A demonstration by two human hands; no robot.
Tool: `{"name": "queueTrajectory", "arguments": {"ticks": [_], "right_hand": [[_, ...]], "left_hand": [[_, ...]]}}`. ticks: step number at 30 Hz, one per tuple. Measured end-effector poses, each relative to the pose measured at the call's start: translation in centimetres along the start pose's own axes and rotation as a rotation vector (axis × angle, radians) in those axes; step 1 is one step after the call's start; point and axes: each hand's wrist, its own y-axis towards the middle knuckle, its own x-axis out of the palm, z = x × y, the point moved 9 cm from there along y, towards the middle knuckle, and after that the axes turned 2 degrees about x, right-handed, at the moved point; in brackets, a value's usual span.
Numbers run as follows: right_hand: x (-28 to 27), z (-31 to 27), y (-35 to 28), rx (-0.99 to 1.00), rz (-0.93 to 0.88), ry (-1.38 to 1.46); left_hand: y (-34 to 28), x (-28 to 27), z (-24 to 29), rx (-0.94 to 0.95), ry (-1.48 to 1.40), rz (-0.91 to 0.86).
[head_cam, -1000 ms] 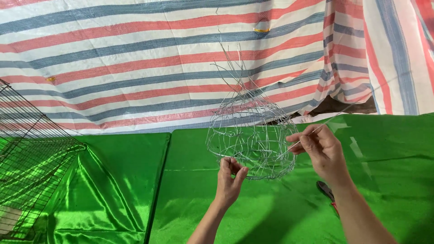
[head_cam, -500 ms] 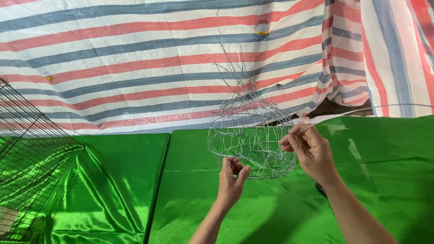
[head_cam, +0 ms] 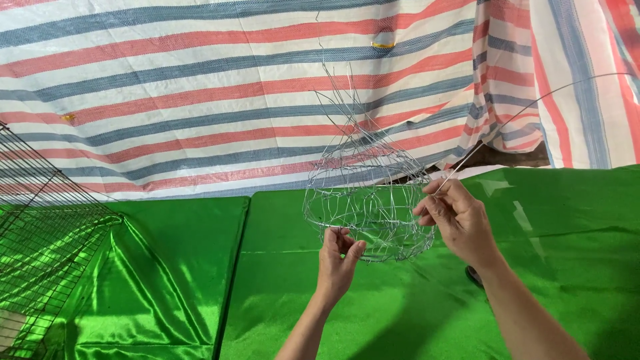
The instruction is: Constructing a wire mesh structure by cutting and bending thin metal wires using pliers.
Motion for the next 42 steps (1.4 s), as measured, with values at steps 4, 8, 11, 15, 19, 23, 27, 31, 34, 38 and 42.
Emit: {"name": "queueTrajectory", "arguments": {"ticks": [4,8,11,15,19,23,27,31,34,38,42], "right_hand": [[-0.7,0.5,-1.4,0.063,0.142,0.058],[-1.4,1.1,-2.9,0.116,0.148,0.065],[-1.5,1.7,-4.0,0.141,0.145,0.075],[-1.2,2.9,-5.1,0.167,0.139,0.086],[-0.7,5.1,-6.4,0.178,0.138,0.082],[0.8,5.3,-6.8,0.049,-0.036,0.072],[1.5,5.4,-7.2,0.053,-0.046,0.075],[2.0,5.1,-7.6,0.065,-0.054,0.093],[2.4,5.5,-8.0,0.111,-0.056,0.115],[3.0,5.9,-8.6,0.043,-0.083,0.101],[3.4,5.8,-8.9,0.038,-0.090,0.015]], "left_hand": [[1.3,-1.0,-2.5,0.043,-0.108,0.094],[2.7,-1.6,-2.2,0.030,-0.155,0.091],[3.3,-1.8,-1.8,0.015,-0.152,0.085],[3.6,-2.1,-1.4,0.003,-0.130,0.087],[3.5,-2.2,-0.9,-0.004,-0.132,0.092],[3.1,-1.5,0.9,-0.078,-0.044,0.014],[2.7,-1.4,0.5,-0.064,-0.039,0.006],[2.3,-1.3,0.7,-0.071,-0.072,0.019],[2.0,-1.2,0.6,-0.048,-0.079,0.011],[1.6,-1.1,0.5,-0.039,-0.050,0.002],[1.3,-0.9,0.7,-0.048,-0.083,0.005]]}}
